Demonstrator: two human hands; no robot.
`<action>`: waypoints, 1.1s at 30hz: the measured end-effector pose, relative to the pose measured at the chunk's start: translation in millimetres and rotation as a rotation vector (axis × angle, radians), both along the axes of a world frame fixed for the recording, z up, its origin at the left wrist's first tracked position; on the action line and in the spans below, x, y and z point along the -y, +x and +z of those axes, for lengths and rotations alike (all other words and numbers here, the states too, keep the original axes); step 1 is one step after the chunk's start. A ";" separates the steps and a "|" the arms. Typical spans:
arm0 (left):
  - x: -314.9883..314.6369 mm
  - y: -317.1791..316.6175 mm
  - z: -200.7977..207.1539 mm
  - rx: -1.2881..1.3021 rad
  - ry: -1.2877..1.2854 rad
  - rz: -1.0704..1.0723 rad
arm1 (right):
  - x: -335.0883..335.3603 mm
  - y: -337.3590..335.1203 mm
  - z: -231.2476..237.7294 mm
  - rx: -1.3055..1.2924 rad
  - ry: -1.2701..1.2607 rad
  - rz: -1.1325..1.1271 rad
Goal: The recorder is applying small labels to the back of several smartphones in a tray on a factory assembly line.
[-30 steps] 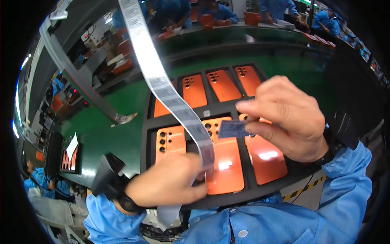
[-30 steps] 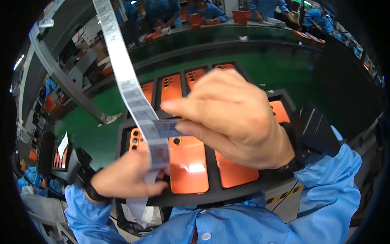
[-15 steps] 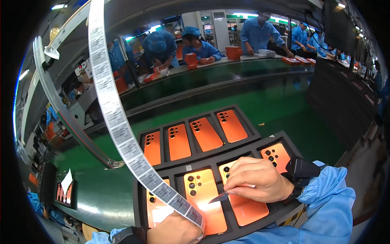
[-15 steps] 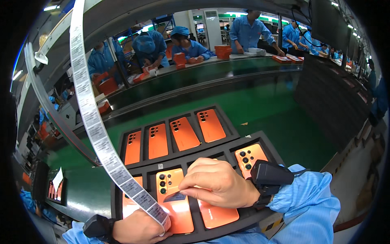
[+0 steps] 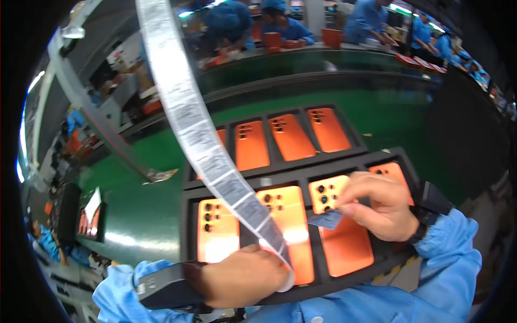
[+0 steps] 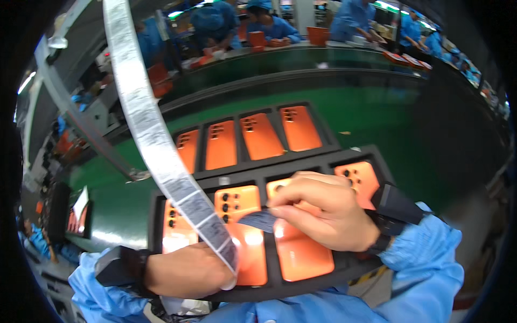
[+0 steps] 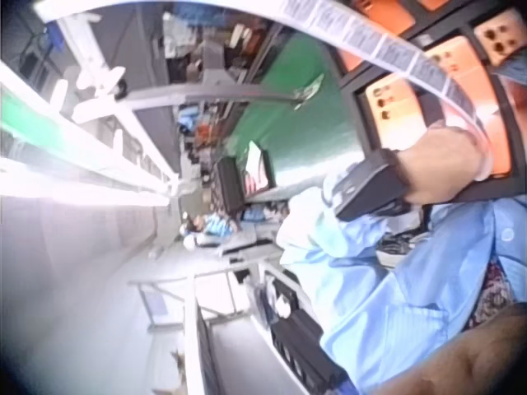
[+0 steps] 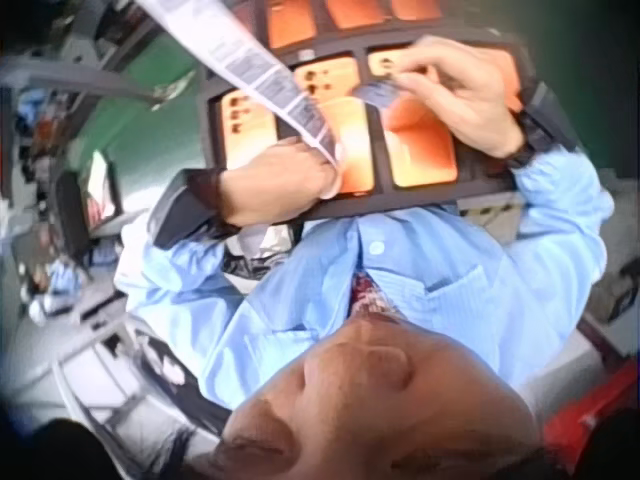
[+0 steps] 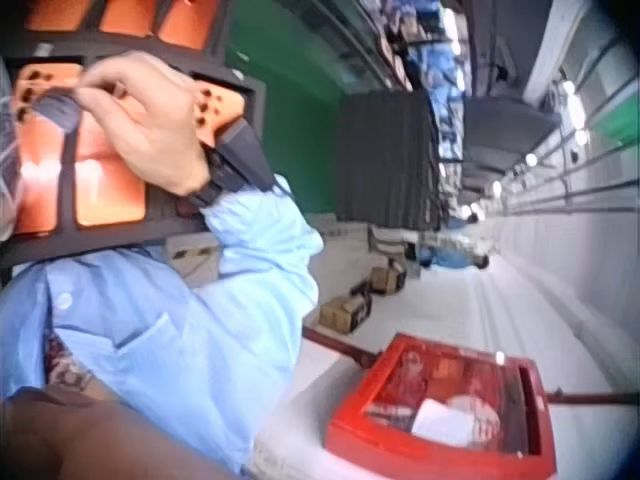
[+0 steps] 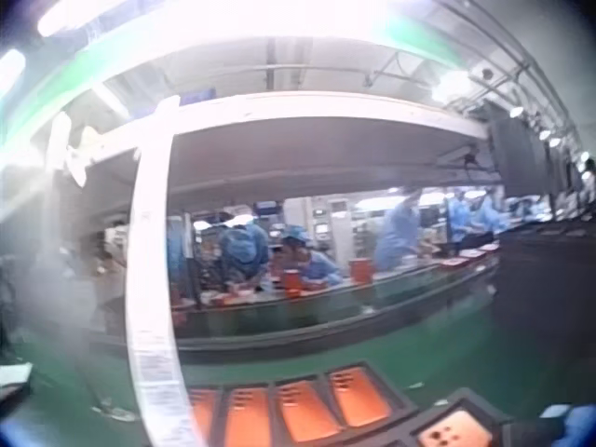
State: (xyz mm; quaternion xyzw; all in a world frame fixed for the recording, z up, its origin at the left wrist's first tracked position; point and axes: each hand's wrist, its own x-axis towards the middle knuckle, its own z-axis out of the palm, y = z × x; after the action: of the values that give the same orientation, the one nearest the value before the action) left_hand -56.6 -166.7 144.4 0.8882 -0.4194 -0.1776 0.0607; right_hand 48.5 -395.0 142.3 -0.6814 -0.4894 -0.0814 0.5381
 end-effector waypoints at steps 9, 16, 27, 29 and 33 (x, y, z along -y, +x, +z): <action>21.8 -19.9 -10.1 0.297 0.110 0.086 | 10.2 0.8 -5.0 -0.125 0.015 -0.010; 29.7 -24.3 26.2 0.342 0.245 0.018 | 5.8 2.2 -4.2 -0.155 0.042 -0.006; 7.2 -13.7 -13.8 0.217 -0.102 0.020 | 11.1 -6.0 -2.8 -0.583 0.135 0.073; 0.9 6.8 2.7 -0.229 -0.152 0.059 | 9.1 -5.5 -0.9 -0.638 0.163 0.052; -10.0 32.8 -9.9 -0.222 -0.289 0.058 | 8.1 7.3 -8.9 -0.641 0.256 0.034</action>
State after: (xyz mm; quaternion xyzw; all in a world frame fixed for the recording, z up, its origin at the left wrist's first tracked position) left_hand -23.7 -156.7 134.5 0.8569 -0.4057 -0.2105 0.2385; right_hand 55.7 -403.1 133.4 -0.5909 -0.2924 0.0851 0.7471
